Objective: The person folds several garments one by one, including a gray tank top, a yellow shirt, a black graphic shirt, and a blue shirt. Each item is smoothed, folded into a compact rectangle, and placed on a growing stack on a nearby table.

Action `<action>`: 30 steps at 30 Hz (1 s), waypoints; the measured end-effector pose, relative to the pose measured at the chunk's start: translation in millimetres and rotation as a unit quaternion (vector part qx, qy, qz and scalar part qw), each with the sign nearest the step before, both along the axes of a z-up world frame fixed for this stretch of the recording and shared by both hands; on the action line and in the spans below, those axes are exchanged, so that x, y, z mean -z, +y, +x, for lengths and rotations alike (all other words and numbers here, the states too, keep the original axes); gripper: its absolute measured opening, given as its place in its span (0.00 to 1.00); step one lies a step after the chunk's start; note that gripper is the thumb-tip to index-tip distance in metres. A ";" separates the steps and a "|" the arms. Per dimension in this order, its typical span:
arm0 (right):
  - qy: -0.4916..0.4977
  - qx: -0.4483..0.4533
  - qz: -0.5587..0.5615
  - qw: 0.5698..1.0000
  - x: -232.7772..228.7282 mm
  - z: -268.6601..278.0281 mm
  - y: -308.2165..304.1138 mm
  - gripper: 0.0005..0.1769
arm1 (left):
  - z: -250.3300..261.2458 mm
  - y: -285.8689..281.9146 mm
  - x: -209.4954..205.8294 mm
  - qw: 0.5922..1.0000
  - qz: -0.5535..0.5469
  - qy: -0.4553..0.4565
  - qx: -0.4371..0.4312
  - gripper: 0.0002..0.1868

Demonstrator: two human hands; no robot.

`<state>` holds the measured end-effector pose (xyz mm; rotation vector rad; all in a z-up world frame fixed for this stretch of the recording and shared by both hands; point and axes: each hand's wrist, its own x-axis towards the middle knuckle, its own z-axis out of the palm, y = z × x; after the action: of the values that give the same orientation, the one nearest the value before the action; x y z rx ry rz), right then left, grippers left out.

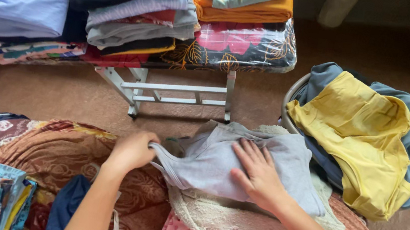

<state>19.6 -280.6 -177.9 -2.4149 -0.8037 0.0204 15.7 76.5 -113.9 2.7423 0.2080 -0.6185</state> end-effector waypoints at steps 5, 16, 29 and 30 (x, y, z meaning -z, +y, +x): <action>-0.110 0.177 0.050 0.977 10.5 35.7 -22.9 0.23 | 21.8 -54.6 -3.8 0.984 -0.175 -0.030 0.019 0.47; -0.154 0.199 0.100 0.963 7.2 38.2 -61.4 0.13 | 64.1 -157.7 46.2 0.897 -0.211 -0.388 0.009 0.11; 0.307 0.243 0.307 0.867 17.6 66.1 -158.1 0.16 | 76.3 -139.3 18.8 0.921 -0.286 -0.262 0.026 0.14; 0.303 0.247 0.339 0.856 20.3 67.7 -160.4 0.15 | 78.7 -145.0 17.8 0.917 -0.284 -0.278 0.021 0.14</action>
<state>87.2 -441.0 -198.2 -1.7002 0.1190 0.2414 94.4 -68.5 -131.8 2.2325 -0.1472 0.1107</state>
